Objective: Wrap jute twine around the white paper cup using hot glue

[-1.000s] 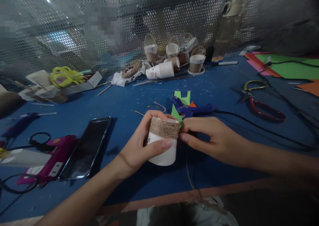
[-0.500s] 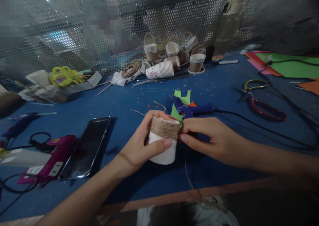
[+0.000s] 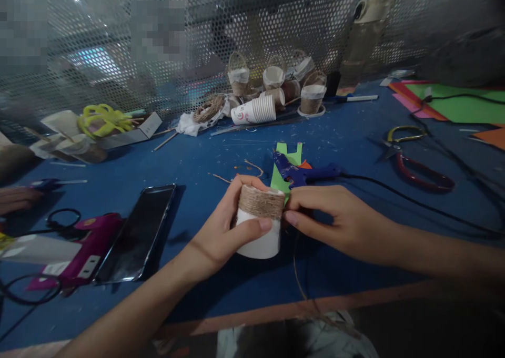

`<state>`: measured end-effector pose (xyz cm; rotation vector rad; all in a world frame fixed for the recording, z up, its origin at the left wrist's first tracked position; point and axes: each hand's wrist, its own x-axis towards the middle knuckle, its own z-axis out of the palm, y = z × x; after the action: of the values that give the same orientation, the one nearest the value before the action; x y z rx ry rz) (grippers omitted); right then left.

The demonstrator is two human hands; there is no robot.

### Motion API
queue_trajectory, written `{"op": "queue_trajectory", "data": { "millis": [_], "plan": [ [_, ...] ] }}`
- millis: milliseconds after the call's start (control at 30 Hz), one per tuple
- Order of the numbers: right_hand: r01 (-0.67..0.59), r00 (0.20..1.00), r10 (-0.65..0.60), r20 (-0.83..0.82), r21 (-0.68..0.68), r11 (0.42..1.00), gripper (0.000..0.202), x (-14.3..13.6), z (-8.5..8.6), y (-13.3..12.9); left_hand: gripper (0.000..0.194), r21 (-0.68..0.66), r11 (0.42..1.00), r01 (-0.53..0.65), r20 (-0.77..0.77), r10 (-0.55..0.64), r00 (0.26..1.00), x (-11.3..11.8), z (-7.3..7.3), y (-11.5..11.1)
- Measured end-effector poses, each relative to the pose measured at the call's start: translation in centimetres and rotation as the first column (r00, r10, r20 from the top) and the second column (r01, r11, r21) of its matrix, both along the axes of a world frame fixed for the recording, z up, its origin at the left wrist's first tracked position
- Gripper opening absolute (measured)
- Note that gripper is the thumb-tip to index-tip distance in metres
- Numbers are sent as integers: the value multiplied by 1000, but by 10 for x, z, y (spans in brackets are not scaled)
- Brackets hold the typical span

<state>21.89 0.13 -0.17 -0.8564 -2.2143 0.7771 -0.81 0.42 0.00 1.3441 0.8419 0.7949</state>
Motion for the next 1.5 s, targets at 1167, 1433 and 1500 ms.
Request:
{"op": "queue_trajectory", "data": {
  "millis": [1167, 1433, 1500],
  "plan": [
    [55, 998, -58, -28, -114, 992, 25, 2, 9, -2, 59, 72, 983, -172, 36, 169, 985, 6, 2, 7],
    [-12, 1000, 12, -17, -26, 1000, 16, -1, 5, -3, 61, 454, 891, 5, -355, 176, 918, 8, -7, 4],
    [-44, 999, 43, -13, -10, 999, 12, 0, 5, -4, 60, 543, 839, 25, -405, 236, 883, 9, -8, 2]
  ]
}}
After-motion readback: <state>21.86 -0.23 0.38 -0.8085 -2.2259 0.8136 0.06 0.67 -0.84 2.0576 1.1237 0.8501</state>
